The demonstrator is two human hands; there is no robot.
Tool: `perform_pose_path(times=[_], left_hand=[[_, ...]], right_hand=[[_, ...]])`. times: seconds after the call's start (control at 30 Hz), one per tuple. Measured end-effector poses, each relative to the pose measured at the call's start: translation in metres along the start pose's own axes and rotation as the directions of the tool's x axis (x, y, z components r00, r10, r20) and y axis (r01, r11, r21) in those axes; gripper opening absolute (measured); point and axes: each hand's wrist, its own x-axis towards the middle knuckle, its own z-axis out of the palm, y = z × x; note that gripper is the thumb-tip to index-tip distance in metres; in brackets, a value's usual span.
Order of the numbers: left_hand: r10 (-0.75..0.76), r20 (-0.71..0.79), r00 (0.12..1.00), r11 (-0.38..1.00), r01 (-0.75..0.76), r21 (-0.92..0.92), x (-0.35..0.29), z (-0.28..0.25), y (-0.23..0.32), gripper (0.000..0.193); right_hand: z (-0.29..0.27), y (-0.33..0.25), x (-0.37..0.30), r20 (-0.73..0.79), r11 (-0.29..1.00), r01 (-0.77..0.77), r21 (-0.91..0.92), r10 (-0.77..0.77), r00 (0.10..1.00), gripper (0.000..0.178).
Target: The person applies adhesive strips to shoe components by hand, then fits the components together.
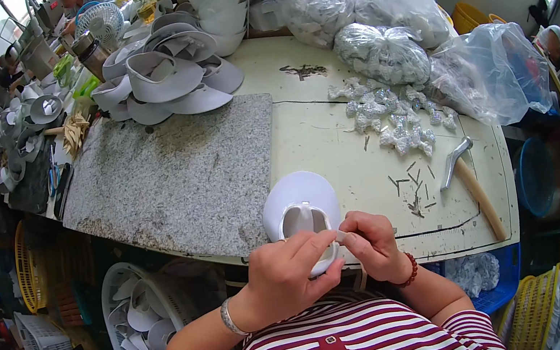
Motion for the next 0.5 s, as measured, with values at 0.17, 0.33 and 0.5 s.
perform_pose_path(times=[0.17,0.33,0.5], left_hand=[[-0.155,-0.068,0.986,0.936,0.125,-0.328,0.0006,0.0127,0.0012,0.019],[-0.358,0.102,0.928,0.806,0.362,-0.468,0.0047,0.0083,0.0045,0.015],[-0.277,-0.049,0.960,0.842,0.218,-0.493,0.0029,0.0103,0.0004,0.010]], right_hand=[[0.0016,0.0017,-0.0019,-0.003,0.988,0.144,-0.052,-0.145,0.989,0.007],[-0.0015,0.0010,-0.0010,0.008,0.984,0.165,-0.073,-0.165,0.986,0.005],[-0.0016,-0.0039,0.0044,0.034,0.930,0.268,-0.254,-0.268,0.963,0.005]])
